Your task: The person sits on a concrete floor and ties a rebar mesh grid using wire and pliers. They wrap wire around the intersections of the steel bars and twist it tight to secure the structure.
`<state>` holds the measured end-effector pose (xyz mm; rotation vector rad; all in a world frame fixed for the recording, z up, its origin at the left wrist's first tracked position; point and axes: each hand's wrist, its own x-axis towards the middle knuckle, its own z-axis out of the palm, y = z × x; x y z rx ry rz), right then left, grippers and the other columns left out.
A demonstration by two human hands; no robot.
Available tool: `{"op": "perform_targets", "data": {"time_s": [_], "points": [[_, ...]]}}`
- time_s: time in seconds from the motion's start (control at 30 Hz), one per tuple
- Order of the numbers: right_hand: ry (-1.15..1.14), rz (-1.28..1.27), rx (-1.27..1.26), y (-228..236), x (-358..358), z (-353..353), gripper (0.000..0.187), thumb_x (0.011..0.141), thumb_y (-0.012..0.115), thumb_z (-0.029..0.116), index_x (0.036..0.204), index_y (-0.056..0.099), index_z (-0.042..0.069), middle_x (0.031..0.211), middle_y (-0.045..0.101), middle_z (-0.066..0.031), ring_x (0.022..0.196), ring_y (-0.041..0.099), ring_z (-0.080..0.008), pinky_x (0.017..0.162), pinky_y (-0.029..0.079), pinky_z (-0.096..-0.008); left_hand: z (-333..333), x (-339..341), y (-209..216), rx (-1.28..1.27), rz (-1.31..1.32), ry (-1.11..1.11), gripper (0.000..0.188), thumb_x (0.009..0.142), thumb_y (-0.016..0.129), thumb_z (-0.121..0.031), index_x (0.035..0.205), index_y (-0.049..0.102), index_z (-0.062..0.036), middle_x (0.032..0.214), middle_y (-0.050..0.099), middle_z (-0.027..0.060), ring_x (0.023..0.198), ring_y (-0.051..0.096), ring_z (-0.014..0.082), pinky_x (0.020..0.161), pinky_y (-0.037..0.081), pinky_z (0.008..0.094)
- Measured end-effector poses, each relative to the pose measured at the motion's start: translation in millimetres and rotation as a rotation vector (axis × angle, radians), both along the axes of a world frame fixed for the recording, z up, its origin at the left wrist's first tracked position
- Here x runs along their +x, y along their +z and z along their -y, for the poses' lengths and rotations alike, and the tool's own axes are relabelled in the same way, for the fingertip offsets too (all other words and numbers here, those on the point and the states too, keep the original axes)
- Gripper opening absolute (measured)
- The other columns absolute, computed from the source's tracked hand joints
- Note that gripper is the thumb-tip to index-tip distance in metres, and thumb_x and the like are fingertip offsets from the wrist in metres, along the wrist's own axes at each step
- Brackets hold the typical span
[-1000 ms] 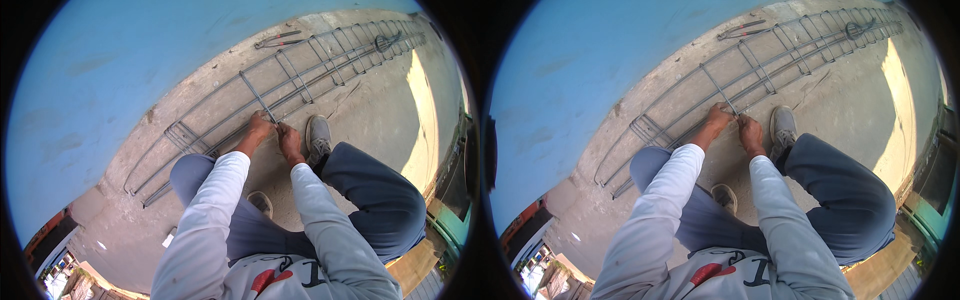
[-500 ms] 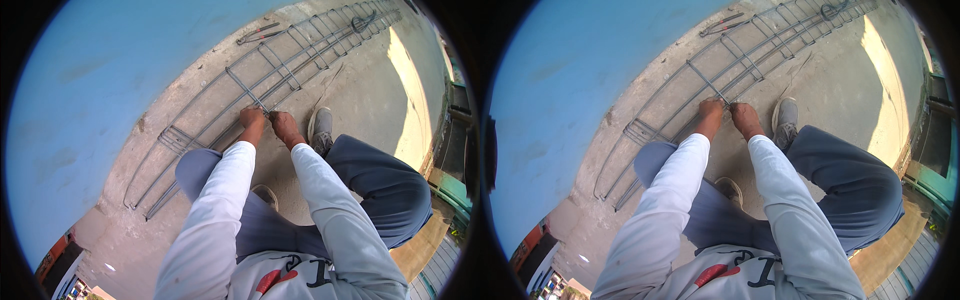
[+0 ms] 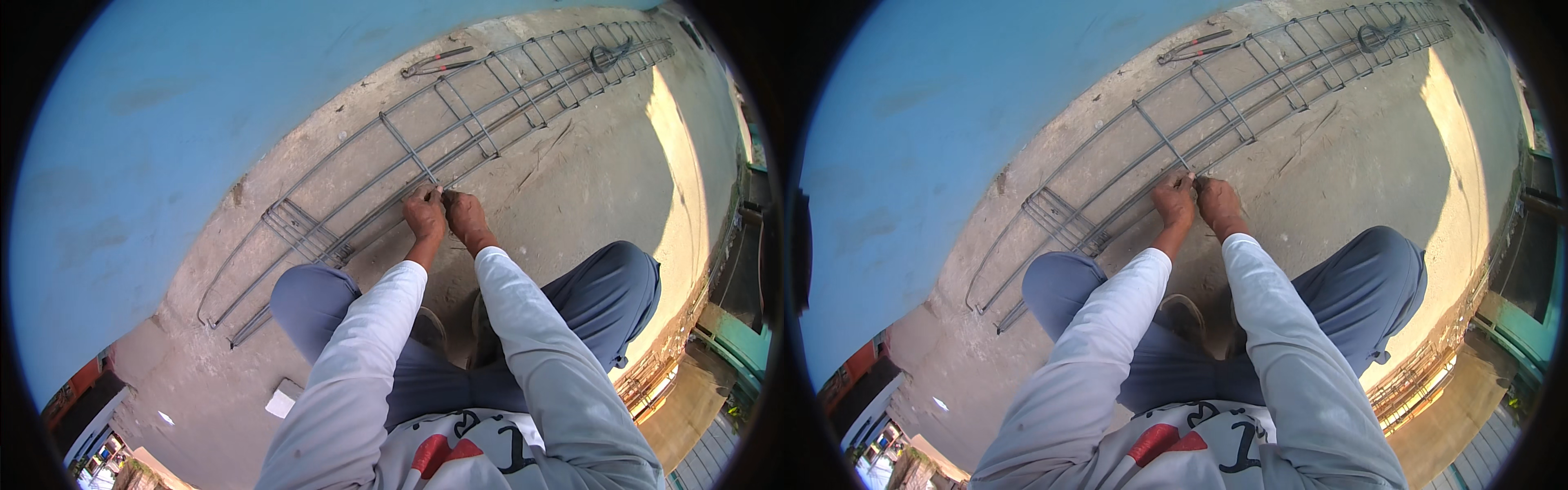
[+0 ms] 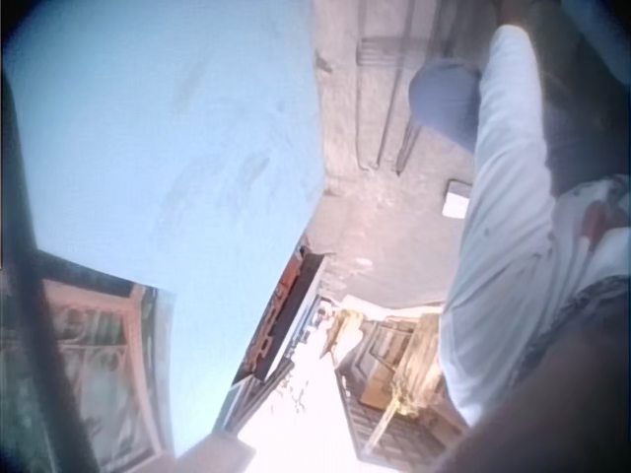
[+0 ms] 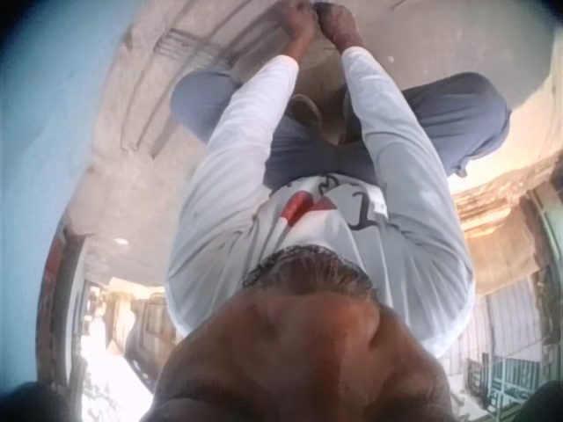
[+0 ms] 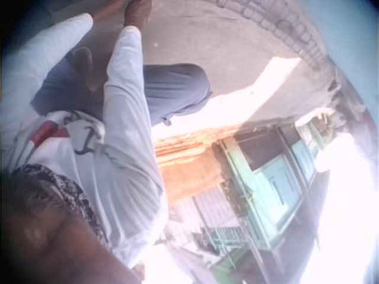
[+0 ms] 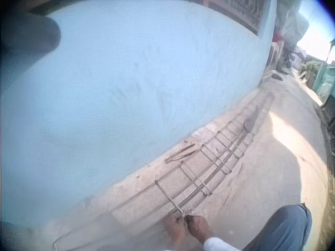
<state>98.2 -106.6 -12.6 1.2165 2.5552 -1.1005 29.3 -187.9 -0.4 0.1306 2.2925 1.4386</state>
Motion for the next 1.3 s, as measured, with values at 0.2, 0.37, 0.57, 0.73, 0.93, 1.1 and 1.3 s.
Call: {"op": "perform_targets", "data": {"time_s": [0.2,0.37,0.57,0.73,0.93,1.1,1.3], "points": [[0.018,-0.084,-0.046,-6,3,0,0.023,0.094,0.058,0.019,0.106,0.073,0.007,0.099,0.072,-0.0241,0.093,0.069,-0.0446,0.083,0.055,-0.0492,23,10,-11,0.039,-0.439,-0.314,0.021,0.091,0.067,-0.006,0.110,0.075,-0.0023,0.109,0.066,0.0172,0.107,0.060,0.0362,0.092,0.050,0.0447],[0.522,0.196,0.175,-16,10,-21,0.025,0.090,0.066,0.023,0.107,0.075,0.007,0.096,0.073,-0.0214,0.092,0.073,-0.0331,0.084,0.056,-0.0440,29,3,-13,0.082,-0.560,-0.423,0.027,0.092,0.064,-0.006,0.118,0.072,-0.0075,0.112,0.066,0.0166,0.108,0.061,0.0367,0.093,0.050,0.0457],[0.639,0.369,0.157,9,-21,-33,0.023,0.085,0.068,0.022,0.098,0.077,0.006,0.103,0.074,-0.0180,0.103,0.070,-0.0339,0.091,0.055,-0.0439,27,-1,-6,0.027,-0.237,-0.277,0.030,0.085,0.069,-0.001,0.112,0.058,-0.0080,0.105,0.069,0.0148,0.102,0.064,0.0386,0.090,0.050,0.0477],[0.847,0.296,0.254,33,-59,-44,0.019,0.087,0.064,0.016,0.094,0.077,0.004,0.104,0.073,-0.0180,0.102,0.069,-0.0369,0.091,0.054,-0.0439,15,-3,-4,-0.025,-0.245,-0.238,0.030,0.083,0.072,-0.002,0.107,0.056,-0.0092,0.101,0.069,0.0135,0.100,0.064,0.0368,0.088,0.050,0.0482],[0.958,0.323,0.260,24,-58,-88,0.025,0.091,0.063,0.020,0.099,0.077,0.002,0.105,0.074,-0.0180,0.099,0.071,-0.0344,0.085,0.057,-0.0430,7,1,-9,-0.066,-0.380,-0.249,0.027,0.085,0.072,-0.006,0.106,0.056,-0.0083,0.098,0.068,0.0137,0.099,0.064,0.0356,0.089,0.048,0.0470],[0.510,0.226,-0.408,19,-12,-87,0.016,0.096,0.055,0.006,0.097,0.070,0.000,0.079,0.064,-0.0087,0.054,0.052,-0.0164,0.045,0.042,-0.0304,8,-1,-13,-0.025,-0.453,-0.224,0.031,0.081,0.076,-0.005,0.106,0.057,-0.0063,0.094,0.068,0.0169,0.093,0.065,0.0401,0.079,0.050,0.0498],[-0.167,0.261,-1.200,38,-8,-67,0.012,0.100,0.052,0.008,0.105,0.061,0.001,0.078,0.057,-0.0045,0.053,0.042,-0.0085,0.043,0.034,-0.0220,10,-1,-15,-0.019,-0.406,-0.270,0.033,0.081,0.075,-0.003,0.108,0.056,-0.0062,0.096,0.067,0.0165,0.095,0.065,0.0397,0.082,0.049,0.0492]]}}
